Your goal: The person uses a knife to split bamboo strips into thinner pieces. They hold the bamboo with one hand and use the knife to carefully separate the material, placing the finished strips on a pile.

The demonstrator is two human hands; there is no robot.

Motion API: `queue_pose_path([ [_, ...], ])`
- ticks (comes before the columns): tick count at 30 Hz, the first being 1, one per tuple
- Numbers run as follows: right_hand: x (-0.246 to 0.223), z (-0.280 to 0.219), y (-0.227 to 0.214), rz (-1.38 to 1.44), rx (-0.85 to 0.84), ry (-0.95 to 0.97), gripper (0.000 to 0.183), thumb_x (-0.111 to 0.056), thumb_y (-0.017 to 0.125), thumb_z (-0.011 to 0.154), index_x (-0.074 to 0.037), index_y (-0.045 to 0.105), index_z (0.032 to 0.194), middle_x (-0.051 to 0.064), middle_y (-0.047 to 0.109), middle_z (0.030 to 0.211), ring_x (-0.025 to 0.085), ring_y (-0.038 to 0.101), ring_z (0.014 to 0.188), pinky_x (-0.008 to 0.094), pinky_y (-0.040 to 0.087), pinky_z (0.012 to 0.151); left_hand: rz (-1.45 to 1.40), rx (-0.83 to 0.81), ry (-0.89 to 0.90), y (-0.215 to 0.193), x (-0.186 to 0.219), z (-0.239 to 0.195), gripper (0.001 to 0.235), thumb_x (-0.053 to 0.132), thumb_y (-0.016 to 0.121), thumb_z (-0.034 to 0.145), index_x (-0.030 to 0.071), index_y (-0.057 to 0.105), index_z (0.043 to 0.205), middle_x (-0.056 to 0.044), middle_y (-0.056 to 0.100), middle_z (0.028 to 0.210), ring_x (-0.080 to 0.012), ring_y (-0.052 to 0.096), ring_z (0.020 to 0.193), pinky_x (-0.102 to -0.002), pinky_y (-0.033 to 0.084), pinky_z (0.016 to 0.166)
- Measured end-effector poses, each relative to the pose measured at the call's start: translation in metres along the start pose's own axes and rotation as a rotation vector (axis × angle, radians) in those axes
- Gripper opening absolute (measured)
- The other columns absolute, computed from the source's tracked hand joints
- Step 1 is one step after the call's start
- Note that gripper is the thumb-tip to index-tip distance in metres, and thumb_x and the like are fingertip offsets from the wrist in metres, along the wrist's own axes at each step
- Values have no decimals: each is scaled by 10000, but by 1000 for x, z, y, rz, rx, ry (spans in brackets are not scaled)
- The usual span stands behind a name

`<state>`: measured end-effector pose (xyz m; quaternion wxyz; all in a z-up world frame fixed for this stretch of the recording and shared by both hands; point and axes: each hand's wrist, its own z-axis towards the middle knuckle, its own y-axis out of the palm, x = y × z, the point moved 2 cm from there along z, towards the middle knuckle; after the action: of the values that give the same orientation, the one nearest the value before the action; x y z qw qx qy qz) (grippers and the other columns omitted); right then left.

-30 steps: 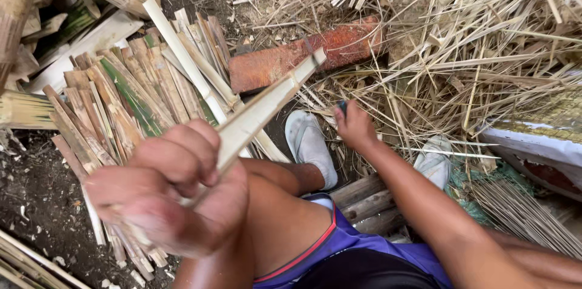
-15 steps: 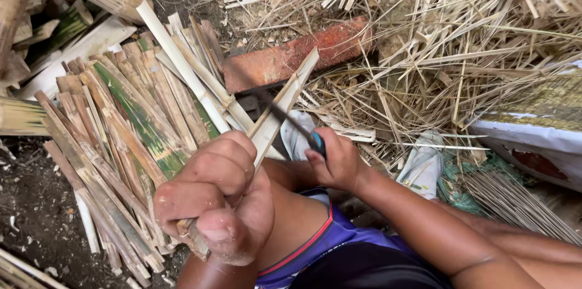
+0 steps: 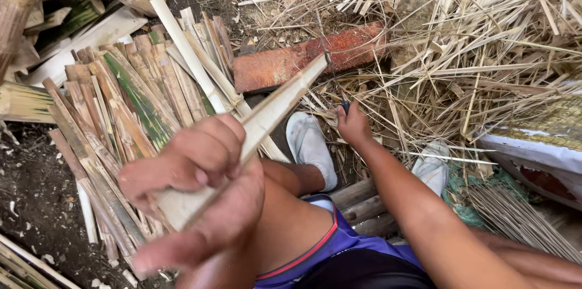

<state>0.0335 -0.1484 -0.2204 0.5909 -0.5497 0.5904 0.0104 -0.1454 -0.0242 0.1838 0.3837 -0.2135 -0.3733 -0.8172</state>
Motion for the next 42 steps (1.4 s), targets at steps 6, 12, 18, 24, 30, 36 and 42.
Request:
queue_pose_path([
  [6,29,-8,-5,-50,90,-97,429,-413,565,1017,-4,575,1148,302,687,837,526,669,791,587,518,703,206,95,10,-4,-9,20,548,645,518,991,117,419,884,6,368,607,-90,337,437,-285,349,330],
  [12,45,-19,-7,-226,22,13,459,-406,577,1045,45,543,1124,333,672,898,545,659,837,598,518,737,85,38,-161,4,-9,19,517,598,513,1045,84,469,1011,-66,446,748,-140,446,580,-323,435,491],
  [18,-82,-88,-91,47,55,-284,459,-334,565,1005,30,527,1283,275,672,856,486,673,770,535,521,673,-13,-75,-243,3,-6,29,602,582,456,1130,-7,562,1058,-151,545,830,-249,552,710,-425,540,720],
  [24,-142,-119,-122,205,52,-588,353,-321,550,1044,1,538,1188,211,659,800,377,688,706,446,547,659,-51,-162,-267,16,-1,8,604,569,426,1145,-8,553,1014,-155,539,824,-248,555,679,-416,535,686],
  [30,-21,0,-16,28,18,138,420,-432,504,1044,-14,537,1059,229,686,848,417,710,747,523,543,659,-44,25,-265,14,-8,9,516,515,493,1100,8,533,1012,-139,495,793,-249,520,653,-423,514,673],
  [36,-60,-46,-56,65,104,-199,358,-354,567,1036,5,566,1040,247,651,767,445,656,697,510,503,638,-139,-208,-242,14,-9,27,524,470,491,1077,-13,600,907,-164,571,687,-264,591,590,-445,580,627],
  [42,-87,-100,-98,203,52,-371,359,-334,557,1018,16,552,1099,197,633,726,366,658,636,453,515,615,-137,-477,-267,21,5,29,590,456,452,1047,-4,634,725,-118,625,637,-241,623,554,-415,609,544],
])
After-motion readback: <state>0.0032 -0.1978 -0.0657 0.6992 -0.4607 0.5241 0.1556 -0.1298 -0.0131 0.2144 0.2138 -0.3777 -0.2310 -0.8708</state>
